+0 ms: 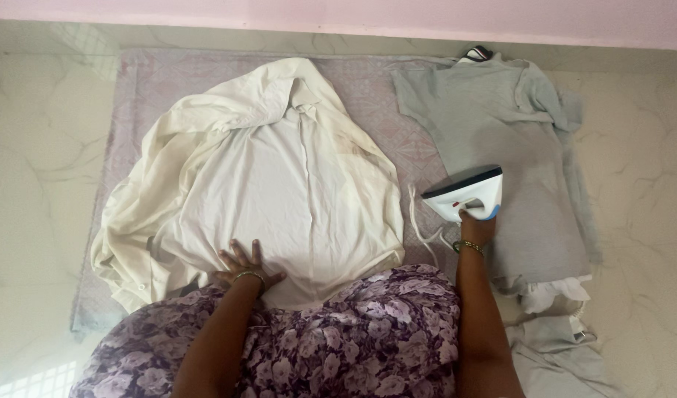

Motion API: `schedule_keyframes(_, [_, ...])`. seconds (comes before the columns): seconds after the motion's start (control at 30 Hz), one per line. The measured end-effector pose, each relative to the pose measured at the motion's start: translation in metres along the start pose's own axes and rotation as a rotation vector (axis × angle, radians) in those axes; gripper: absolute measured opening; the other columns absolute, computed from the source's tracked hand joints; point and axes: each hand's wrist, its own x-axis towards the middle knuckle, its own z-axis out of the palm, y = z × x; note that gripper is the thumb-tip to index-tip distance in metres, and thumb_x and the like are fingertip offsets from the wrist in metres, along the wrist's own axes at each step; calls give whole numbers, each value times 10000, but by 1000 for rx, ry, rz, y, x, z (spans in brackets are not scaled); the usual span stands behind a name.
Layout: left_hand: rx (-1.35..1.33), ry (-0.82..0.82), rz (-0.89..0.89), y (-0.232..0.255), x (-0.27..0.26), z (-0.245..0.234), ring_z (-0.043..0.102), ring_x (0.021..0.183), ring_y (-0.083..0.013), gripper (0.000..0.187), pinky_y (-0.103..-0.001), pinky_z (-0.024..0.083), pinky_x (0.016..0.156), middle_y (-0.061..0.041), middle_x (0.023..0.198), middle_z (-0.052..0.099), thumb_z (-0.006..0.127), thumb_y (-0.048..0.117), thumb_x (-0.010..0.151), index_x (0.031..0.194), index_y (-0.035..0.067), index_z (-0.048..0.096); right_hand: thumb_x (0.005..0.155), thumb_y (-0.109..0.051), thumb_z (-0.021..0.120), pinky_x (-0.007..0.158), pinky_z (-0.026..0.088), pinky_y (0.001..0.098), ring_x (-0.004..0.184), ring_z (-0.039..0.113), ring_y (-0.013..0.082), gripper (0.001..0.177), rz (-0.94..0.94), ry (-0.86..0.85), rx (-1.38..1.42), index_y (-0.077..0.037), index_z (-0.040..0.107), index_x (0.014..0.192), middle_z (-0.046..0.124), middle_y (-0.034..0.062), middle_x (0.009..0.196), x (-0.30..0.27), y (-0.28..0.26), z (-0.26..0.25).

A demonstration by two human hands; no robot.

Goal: The person irons a white shirt laid out on a patterned mat on the floor. They smooth the fabric with their hands and use a steam iron to press the shirt, moving the iron back and forth across the surface.

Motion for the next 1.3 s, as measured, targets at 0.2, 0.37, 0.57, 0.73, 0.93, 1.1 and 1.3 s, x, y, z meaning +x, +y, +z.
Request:
schedule_keyframes(0.2, [13, 4, 14, -1, 11, 5, -221, 1498, -500, 1354, -776, 99, 1129, -189, 1628, -393, 561, 955, 705, 1583, 353, -276, 643, -119, 893, 868, 580, 371, 1028, 715, 267, 642, 110, -3, 156, -7, 616, 1210, 713, 143, 1158, -4, -1, 0])
schedule_keyframes(0.37, [27, 13, 21, 1, 14, 7, -232, 1488, -515, 1348, -787, 91, 1120, -199, 1621, -389, 550, 954, 712, 1581, 351, -286, 626, -96, 893, 810, 600, 354, 984, 682, 244, 728, 101, 82, 221, -3, 516, 1241, 640, 127, 1127, -9, -1, -5])
schedule_keyframes(0.57, [17, -3, 21, 1, 15, 6, -254, 1479, -517, 1345, -795, 83, 1117, -197, 1615, -406, 549, 953, 714, 1577, 358, -294, 716, -29, 816, 849, 501, 328, 919, 572, 197, 514, 139, 71, 133, -15, 574, 1169, 577, 79, 1056, -23, -2, -34])
schedule_keyframes(0.73, [10, 8, 27, 0, 9, 5, -250, 1484, -518, 1336, -784, 84, 1123, -188, 1622, -398, 548, 955, 711, 1579, 366, -279, 878, 49, 748, 948, 509, 334, 1029, 619, 170, 248, -296, -68, 265, -51, 628, 1072, 608, 51, 1046, -61, -47, -18])
schedule_keyframes(0.93, [17, 15, 36, 0, -10, -6, -223, 1493, -512, 1305, -781, 75, 1135, -189, 1633, -367, 517, 952, 742, 1593, 343, -265, 858, -279, 826, 999, 519, 440, 1115, 646, 290, 440, -641, -555, -148, -107, 651, 1223, 670, 103, 1187, -116, -129, 104])
schedule_keyframes(1.1, [13, 22, 34, 2, -22, -13, -201, 1499, -523, 1280, -780, 103, 1132, -194, 1638, -360, 503, 941, 757, 1592, 341, -261, 813, -468, 792, 919, 473, 543, 1183, 498, 430, 886, -364, -718, -606, -57, 376, 1479, 515, 253, 1304, -133, -133, 164])
schedule_keyframes(1.3, [-185, 105, 56, 5, -12, -29, 9, 1520, -553, 1089, -680, 176, 1199, -244, 1693, -151, 514, 814, 863, 1649, 323, -59, 877, -330, 680, 921, 525, 500, 1119, 638, 386, 511, -445, -707, -698, -85, 589, 1317, 681, 181, 1200, -120, -94, 186])
